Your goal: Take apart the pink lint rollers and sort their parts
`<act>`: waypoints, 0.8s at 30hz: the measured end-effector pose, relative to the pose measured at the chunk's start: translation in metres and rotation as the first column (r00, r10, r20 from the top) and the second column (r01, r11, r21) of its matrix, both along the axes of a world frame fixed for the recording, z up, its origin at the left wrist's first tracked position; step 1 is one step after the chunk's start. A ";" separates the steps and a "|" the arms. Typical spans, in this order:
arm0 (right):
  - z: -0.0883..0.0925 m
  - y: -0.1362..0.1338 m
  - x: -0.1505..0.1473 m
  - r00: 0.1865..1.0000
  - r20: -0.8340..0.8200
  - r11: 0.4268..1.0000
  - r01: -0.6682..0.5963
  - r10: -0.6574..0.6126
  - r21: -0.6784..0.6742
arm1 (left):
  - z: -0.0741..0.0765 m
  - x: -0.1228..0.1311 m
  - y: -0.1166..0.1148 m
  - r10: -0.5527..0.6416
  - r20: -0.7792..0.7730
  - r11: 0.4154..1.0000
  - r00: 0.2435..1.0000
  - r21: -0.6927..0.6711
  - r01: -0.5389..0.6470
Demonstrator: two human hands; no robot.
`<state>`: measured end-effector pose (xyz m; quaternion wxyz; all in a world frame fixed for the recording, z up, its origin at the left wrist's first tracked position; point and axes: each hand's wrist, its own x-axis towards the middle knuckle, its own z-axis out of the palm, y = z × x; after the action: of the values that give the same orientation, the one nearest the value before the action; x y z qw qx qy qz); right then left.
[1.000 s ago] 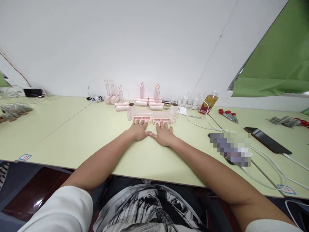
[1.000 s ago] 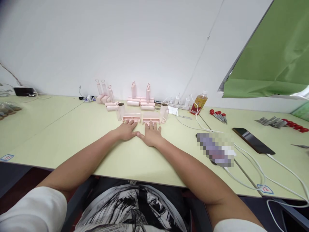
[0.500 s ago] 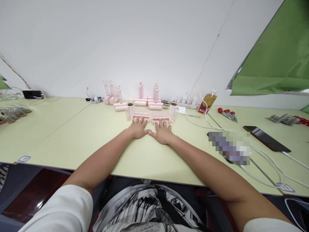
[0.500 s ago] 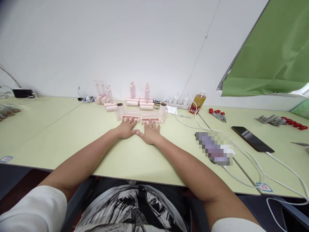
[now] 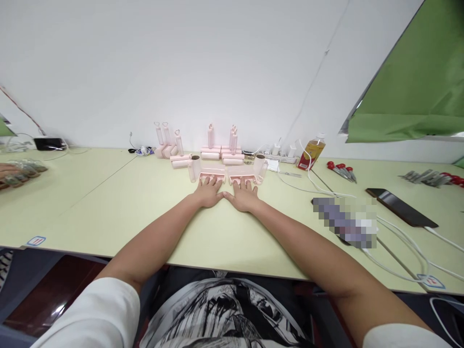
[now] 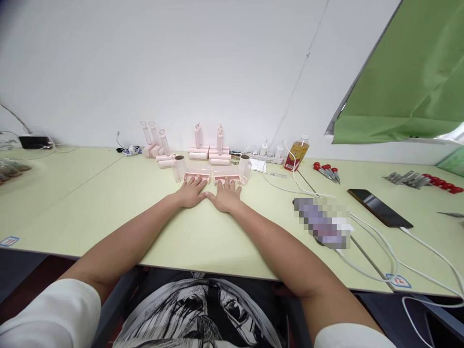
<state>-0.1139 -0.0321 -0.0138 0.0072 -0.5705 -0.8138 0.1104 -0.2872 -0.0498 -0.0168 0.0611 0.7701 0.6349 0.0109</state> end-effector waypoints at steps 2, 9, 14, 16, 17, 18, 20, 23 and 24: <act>-0.001 0.000 -0.001 1.000 -0.006 1.000 0.005 -0.005 0.003 | 0.001 0.002 0.000 0.006 0.008 1.000 1.000 -0.001 -0.006; -0.002 -0.001 -0.001 0.995 -0.092 0.998 -0.035 0.038 0.043 | 0.004 0.007 -0.004 -0.001 0.042 1.000 0.999 0.027 0.000; -0.001 -0.010 0.008 0.986 -0.136 0.995 -0.097 0.100 0.028 | 0.026 0.009 -0.019 -0.032 0.124 0.986 0.992 0.169 0.011; 0.000 -0.015 0.013 0.983 -0.128 0.992 -0.128 0.128 0.010 | 0.045 0.001 -0.022 0.041 0.256 0.956 0.966 0.272 -0.113; 0.000 -0.017 0.015 0.981 -0.123 0.989 -0.149 0.148 0.000 | 0.056 -0.006 -0.022 0.079 0.332 0.919 0.940 0.342 -0.197; 0.001 -0.018 0.016 0.979 -0.118 0.986 -0.169 0.167 -0.008 | 0.067 -0.016 -0.019 0.111 0.404 0.861 0.908 0.417 -0.291; 0.002 -0.021 0.017 0.974 -0.114 0.979 -0.200 0.197 -0.021 | 0.086 -0.045 -0.005 0.161 0.559 0.665 0.813 0.547 -0.508; 0.003 -0.023 0.014 0.972 -0.112 0.977 -0.211 0.206 -0.030 | 0.097 -0.095 0.028 0.263 0.693 0.505 0.672 0.494 -0.708; 0.004 -0.024 0.014 0.972 -0.110 0.977 -0.210 0.205 -0.031 | 0.095 -0.109 0.039 0.331 0.692 0.529 0.642 0.427 -0.733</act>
<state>-0.1004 -0.0561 -0.0099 0.0268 -0.4756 -0.8649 0.1582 -0.3964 -0.0107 0.0781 -0.0580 0.4547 0.7528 0.4724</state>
